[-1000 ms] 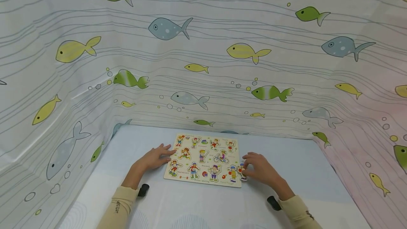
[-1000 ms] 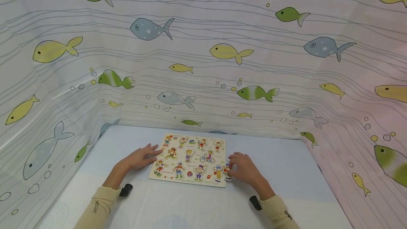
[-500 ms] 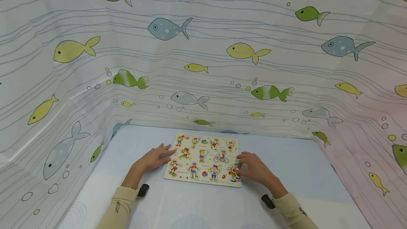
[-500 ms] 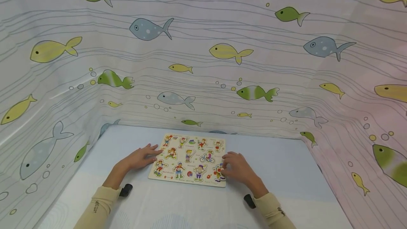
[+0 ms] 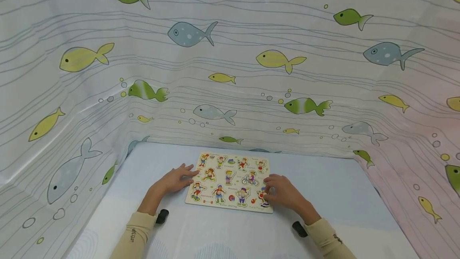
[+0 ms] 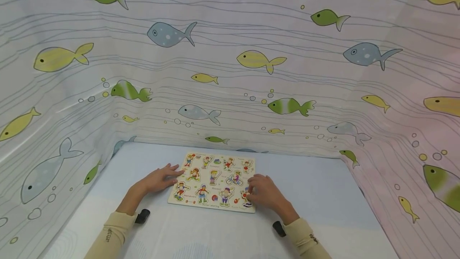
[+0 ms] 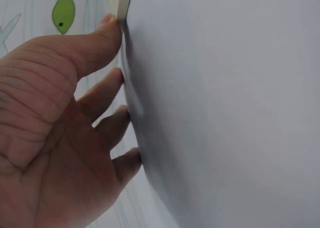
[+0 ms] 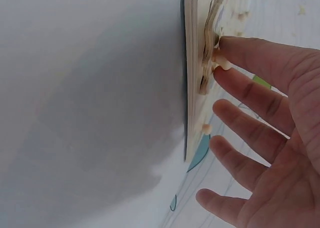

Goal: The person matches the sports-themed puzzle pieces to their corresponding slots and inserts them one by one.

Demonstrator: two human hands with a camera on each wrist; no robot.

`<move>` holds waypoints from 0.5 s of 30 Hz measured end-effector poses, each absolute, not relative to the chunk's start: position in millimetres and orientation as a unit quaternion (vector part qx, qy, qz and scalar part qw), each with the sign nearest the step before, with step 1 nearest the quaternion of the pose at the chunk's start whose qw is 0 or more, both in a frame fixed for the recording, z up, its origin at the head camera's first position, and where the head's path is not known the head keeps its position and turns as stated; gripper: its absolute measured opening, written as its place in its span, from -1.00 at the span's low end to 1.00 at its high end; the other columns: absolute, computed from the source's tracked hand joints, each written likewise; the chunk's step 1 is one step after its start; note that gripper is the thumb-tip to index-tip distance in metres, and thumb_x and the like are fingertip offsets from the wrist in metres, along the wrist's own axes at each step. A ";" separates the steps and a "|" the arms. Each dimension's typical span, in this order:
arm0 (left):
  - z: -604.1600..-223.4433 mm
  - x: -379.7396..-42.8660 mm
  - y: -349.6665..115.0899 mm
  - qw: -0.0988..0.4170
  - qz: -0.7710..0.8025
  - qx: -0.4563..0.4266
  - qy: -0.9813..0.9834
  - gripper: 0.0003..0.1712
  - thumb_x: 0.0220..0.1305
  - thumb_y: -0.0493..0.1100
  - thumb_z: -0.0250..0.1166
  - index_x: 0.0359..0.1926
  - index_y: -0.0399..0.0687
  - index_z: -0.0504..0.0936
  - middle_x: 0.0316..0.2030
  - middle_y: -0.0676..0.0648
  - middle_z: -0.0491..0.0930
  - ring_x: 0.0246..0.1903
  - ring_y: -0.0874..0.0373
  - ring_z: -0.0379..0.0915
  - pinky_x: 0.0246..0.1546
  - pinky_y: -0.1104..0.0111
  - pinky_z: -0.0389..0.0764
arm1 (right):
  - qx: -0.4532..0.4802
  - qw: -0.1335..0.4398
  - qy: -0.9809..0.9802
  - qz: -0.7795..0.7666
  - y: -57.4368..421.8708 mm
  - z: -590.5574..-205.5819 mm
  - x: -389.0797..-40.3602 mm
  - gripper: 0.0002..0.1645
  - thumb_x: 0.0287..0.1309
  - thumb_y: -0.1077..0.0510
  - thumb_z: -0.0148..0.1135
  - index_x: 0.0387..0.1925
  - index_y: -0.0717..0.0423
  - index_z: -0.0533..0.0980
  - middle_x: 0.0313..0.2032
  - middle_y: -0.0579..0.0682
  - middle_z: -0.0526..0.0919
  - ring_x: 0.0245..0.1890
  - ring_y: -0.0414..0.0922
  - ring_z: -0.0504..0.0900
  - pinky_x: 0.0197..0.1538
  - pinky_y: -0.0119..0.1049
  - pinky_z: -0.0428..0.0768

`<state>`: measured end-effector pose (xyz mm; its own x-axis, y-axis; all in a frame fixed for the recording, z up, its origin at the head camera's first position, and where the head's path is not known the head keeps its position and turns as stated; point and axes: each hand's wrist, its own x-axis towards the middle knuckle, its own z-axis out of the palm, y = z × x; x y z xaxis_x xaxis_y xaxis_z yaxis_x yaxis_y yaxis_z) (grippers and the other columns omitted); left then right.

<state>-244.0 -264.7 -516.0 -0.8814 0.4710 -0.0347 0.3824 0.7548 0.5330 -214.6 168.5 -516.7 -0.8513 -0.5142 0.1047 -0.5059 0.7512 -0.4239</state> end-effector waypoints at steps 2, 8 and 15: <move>-516.9 -244.3 -265.0 0.085 0.264 0.228 0.933 -0.51 0.38 -0.10 0.24 0.28 -0.14 0.53 0.37 -0.36 0.24 0.39 -0.46 -0.07 0.24 -0.42 -0.08 | -0.280 0.006 0.933 -0.225 167.9 -516.4 -213.7 -0.82 0.07 0.10 0.48 -0.53 -0.14 0.60 0.04 0.05 0.64 0.25 0.13 0.43 0.29 0.27 0.24; -517.7 -245.4 -267.1 0.079 0.266 0.227 0.934 -0.53 0.38 -0.12 0.25 0.27 -0.13 0.54 0.37 -0.37 0.26 0.38 -0.47 -0.05 0.22 -0.43 -0.06 | -0.293 0.003 0.929 -0.226 163.2 -513.8 -212.3 -0.80 0.08 0.13 0.46 -0.54 -0.11 0.58 0.03 0.07 0.64 0.23 0.16 0.44 0.27 0.28 0.25; -520.9 -247.5 -267.0 0.081 0.263 0.226 0.934 -0.52 0.38 -0.10 0.25 0.27 -0.10 0.54 0.38 -0.34 0.25 0.39 -0.46 -0.06 0.23 -0.42 -0.06 | -0.294 0.003 0.932 -0.214 163.5 -517.5 -212.3 -0.78 0.06 0.11 0.47 -0.57 -0.13 0.57 0.00 0.05 0.65 0.18 0.11 0.48 0.23 0.24 0.32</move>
<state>-247.5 -267.0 -520.9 -0.8852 0.4641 -0.0319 0.3791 0.7594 0.5287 -212.3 163.5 -517.5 -0.8274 -0.5487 0.1198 -0.5460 0.7358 -0.4005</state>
